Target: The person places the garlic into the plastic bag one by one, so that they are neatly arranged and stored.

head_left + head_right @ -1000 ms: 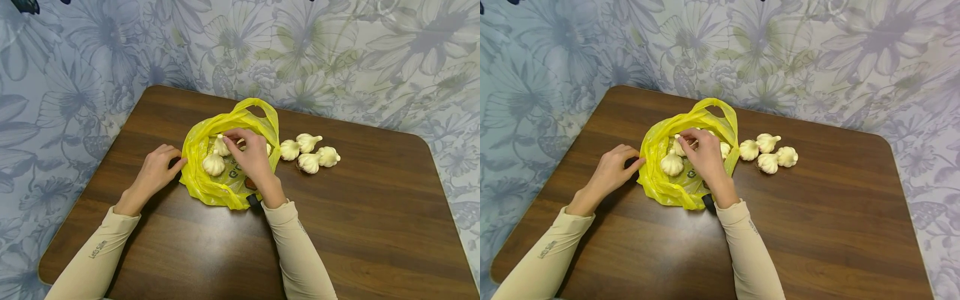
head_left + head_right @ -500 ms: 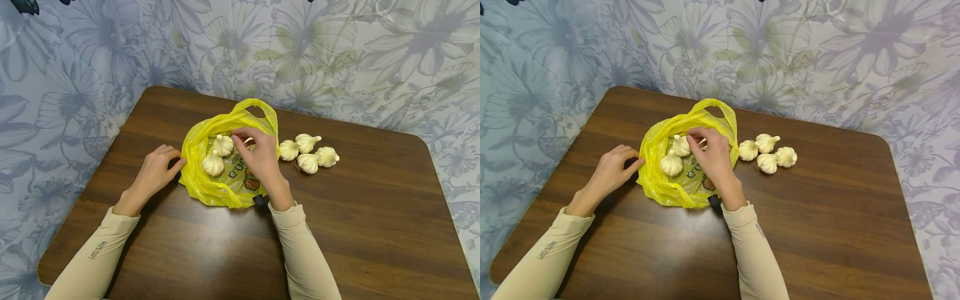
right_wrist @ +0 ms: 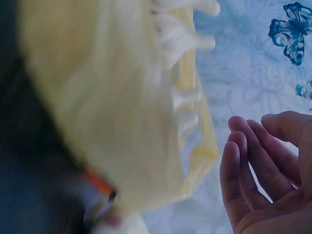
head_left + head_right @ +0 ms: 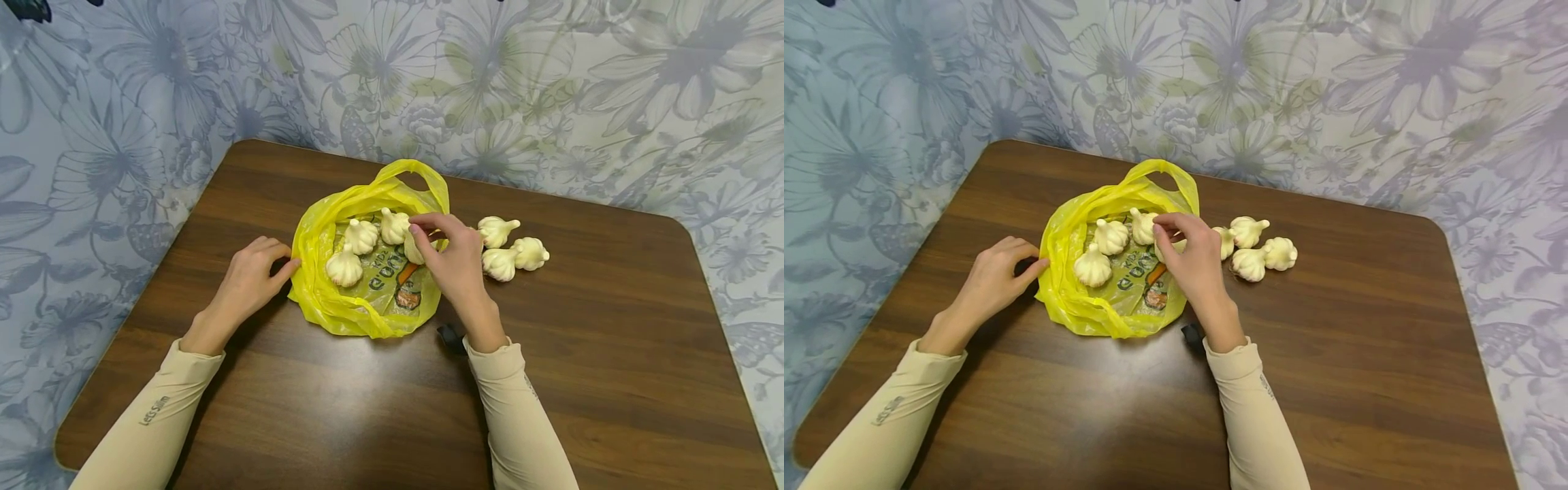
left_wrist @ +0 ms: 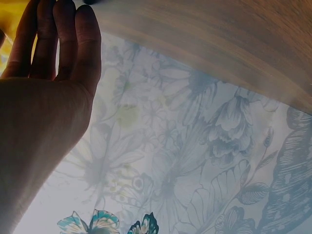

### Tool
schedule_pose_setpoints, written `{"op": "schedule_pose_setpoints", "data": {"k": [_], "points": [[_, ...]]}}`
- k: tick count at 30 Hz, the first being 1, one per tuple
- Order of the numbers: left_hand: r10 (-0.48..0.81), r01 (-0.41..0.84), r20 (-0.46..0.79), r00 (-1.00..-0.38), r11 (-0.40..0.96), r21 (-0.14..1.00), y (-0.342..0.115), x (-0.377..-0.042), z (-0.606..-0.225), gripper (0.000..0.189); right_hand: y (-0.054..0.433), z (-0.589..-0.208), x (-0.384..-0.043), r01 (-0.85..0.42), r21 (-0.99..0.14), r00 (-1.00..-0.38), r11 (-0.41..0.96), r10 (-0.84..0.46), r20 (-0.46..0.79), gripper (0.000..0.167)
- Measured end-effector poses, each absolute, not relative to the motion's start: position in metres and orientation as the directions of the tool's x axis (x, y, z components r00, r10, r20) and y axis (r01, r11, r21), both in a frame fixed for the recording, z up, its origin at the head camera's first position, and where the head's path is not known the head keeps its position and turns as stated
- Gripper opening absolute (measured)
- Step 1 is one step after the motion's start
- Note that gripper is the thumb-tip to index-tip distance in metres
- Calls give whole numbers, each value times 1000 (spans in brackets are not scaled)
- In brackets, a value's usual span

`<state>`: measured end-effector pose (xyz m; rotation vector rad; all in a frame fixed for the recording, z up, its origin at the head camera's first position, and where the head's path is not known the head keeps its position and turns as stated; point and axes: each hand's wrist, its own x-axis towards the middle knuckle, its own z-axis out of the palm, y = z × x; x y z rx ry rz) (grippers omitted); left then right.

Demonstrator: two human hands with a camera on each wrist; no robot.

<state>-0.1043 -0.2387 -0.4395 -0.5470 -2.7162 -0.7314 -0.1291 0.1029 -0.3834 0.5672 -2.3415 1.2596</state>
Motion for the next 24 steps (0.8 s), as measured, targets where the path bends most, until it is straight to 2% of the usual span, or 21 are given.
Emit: {"op": "schedule_pose_setpoints", "data": {"k": [24], "points": [[288,427,351,-891,795,431,-240,-105,-441,13,218,-380,-110,-351,-677,-838,647,105,535,12]]}}
